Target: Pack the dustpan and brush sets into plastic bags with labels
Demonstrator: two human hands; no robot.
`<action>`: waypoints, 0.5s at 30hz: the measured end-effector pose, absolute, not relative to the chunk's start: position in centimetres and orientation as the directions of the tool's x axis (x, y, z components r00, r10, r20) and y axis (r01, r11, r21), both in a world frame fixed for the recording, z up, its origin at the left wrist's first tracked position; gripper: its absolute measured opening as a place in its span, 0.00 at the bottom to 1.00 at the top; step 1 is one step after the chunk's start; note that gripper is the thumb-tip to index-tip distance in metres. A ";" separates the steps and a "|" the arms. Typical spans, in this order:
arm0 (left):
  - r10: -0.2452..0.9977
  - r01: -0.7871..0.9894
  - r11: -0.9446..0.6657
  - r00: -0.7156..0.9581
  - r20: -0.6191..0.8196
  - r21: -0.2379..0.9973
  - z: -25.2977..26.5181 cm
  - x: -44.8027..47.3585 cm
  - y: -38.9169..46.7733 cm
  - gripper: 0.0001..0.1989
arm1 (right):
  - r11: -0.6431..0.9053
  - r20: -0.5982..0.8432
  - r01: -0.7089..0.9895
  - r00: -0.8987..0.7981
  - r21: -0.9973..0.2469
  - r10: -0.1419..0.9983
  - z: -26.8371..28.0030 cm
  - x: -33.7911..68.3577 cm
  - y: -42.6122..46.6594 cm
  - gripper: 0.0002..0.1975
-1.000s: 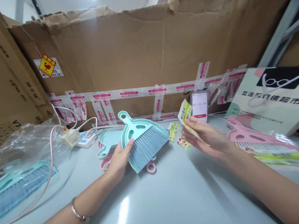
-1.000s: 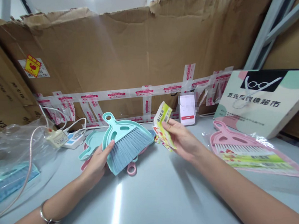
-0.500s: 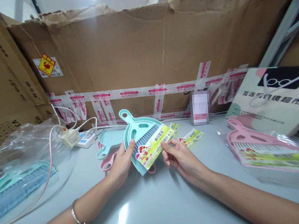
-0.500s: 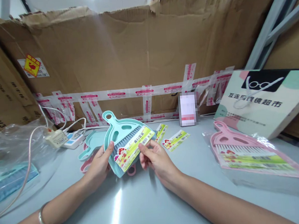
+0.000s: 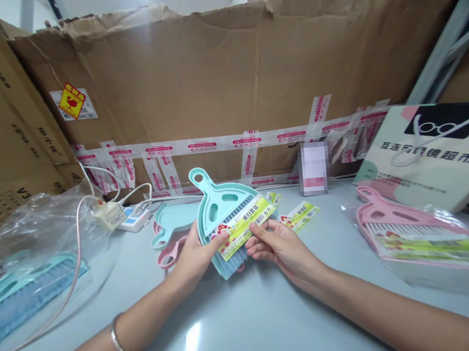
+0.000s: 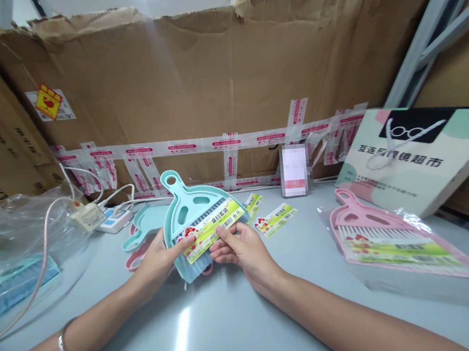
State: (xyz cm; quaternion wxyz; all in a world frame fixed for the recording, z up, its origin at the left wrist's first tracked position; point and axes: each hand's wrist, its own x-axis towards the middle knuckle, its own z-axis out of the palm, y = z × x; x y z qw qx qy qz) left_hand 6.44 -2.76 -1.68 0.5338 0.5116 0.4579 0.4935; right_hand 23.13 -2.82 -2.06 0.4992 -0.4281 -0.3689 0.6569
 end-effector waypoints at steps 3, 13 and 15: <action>0.995 -0.034 -0.035 0.090 0.038 0.999 -1.9 6.2 -2.6 0.24 | -0.205 -0.164 -0.273 -0.165 -0.940 0.973 -1.9 23.3 -2.9 0.19; 0.987 -0.196 -0.021 0.154 0.052 0.980 -0.8 6.0 -2.9 0.22 | -0.261 -0.167 -0.327 -0.290 -0.908 0.943 -2.1 24.0 -3.0 0.16; 0.978 -0.198 -0.012 0.203 0.053 0.980 -1.1 6.3 -3.2 0.21 | -0.286 -0.141 -0.434 -0.336 -0.854 0.931 -2.1 23.7 -3.3 0.17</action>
